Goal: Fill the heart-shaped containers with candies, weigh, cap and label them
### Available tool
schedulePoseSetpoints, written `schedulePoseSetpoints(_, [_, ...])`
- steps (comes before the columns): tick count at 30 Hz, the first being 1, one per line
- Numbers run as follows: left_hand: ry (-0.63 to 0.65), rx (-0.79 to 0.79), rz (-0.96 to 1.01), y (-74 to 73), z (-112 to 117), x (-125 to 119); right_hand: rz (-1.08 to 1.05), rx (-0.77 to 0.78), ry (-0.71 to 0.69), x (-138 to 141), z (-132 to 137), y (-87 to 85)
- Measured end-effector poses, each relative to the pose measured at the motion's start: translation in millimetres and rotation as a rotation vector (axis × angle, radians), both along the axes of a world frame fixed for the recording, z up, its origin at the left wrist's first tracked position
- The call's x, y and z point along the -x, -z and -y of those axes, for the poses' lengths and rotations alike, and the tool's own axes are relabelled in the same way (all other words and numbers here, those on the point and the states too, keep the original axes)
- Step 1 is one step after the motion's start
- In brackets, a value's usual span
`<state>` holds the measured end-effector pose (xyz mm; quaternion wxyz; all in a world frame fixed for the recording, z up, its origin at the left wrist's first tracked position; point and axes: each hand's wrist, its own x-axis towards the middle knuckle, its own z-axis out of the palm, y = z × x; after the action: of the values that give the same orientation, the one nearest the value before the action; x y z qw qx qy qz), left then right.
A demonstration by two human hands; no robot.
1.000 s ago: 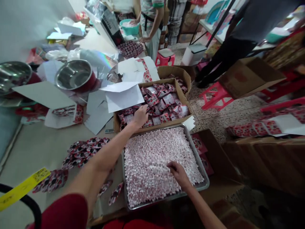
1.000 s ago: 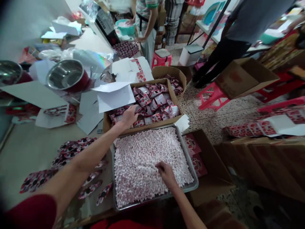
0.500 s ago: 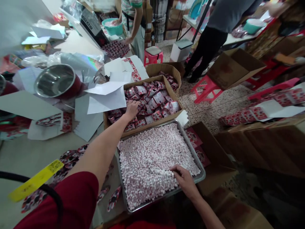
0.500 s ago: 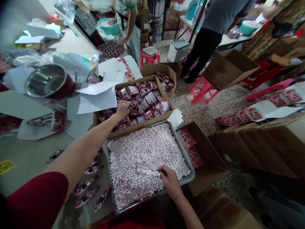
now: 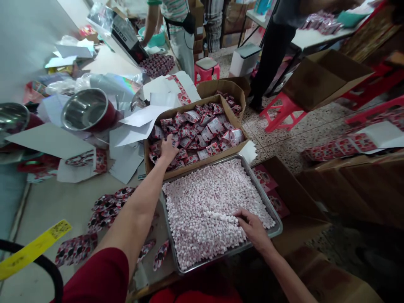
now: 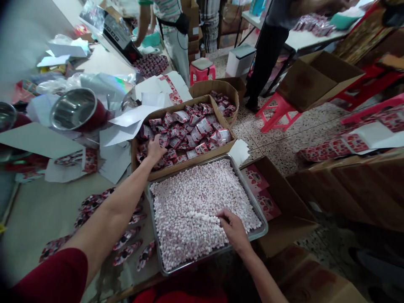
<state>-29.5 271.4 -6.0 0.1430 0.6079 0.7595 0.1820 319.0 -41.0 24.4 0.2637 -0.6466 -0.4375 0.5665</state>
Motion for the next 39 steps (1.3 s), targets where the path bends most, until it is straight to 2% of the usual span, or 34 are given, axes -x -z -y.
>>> schedulePoseSetpoints(3, [0.11,-0.056,0.176,-24.6,37.4,6.5,-0.033,0.005,0.03,1.2,-5.9,-13.5])
schedulePoseSetpoints(6, [0.32,-0.071,0.511,-46.5,94.7,6.7,-0.035,-0.016,0.03,-1.5,-20.2,-39.6])
schedulePoseSetpoints(8, [0.397,-0.043,0.723,-56.4,135.6,0.2,-0.018,-0.047,0.003,-4.1,-33.3,-60.1])
schedulePoseSetpoints(11, [0.441,0.022,0.789,-61.6,185.9,-16.0,0.024,-0.095,-0.059,-5.9,-53.7,-84.9])
schedulePoseSetpoints(15, [0.49,0.083,0.758,-52.2,224.2,-39.8,0.145,-0.174,-0.19,-1.2,-74.7,-93.9])
schedulePoseSetpoints(21, [0.486,0.111,0.781,-31.1,254.2,-64.3,0.529,-0.242,-0.4,17.1,-84.7,-91.8])
schedulePoseSetpoints(27, [0.44,0.171,0.775,-9.3,268.7,-72.4,0.942,-0.223,-0.67,55.5,-83.7,-120.9])
schedulePoseSetpoints(31, [0.417,0.154,0.844,1.5,267.1,-73.6,1.067,-0.281,-0.721,68.4,-81.3,-137.8])
schedulePoseSetpoints(33, [0.402,0.176,0.89,2.2,266.5,-71.5,1.078,-0.319,-0.69,52.4,-78.8,-135.5])
schedulePoseSetpoints(35, [0.357,0.208,0.945,-0.1,267.6,-67.0,1.09,-0.326,-0.604,21.1,-75.5,-118.9])
schedulePoseSetpoints(37, [0.289,0.196,0.978,-3.9,271.1,-61.1,1.076,-0.303,-0.474,-13.3,-71.3,-85.1])
schedulePoseSetpoints(39, [0.235,0.138,0.973,-7.1,276.4,-56.0,0.94,-0.238,-0.306,-33.2,-66.1,-37.1])
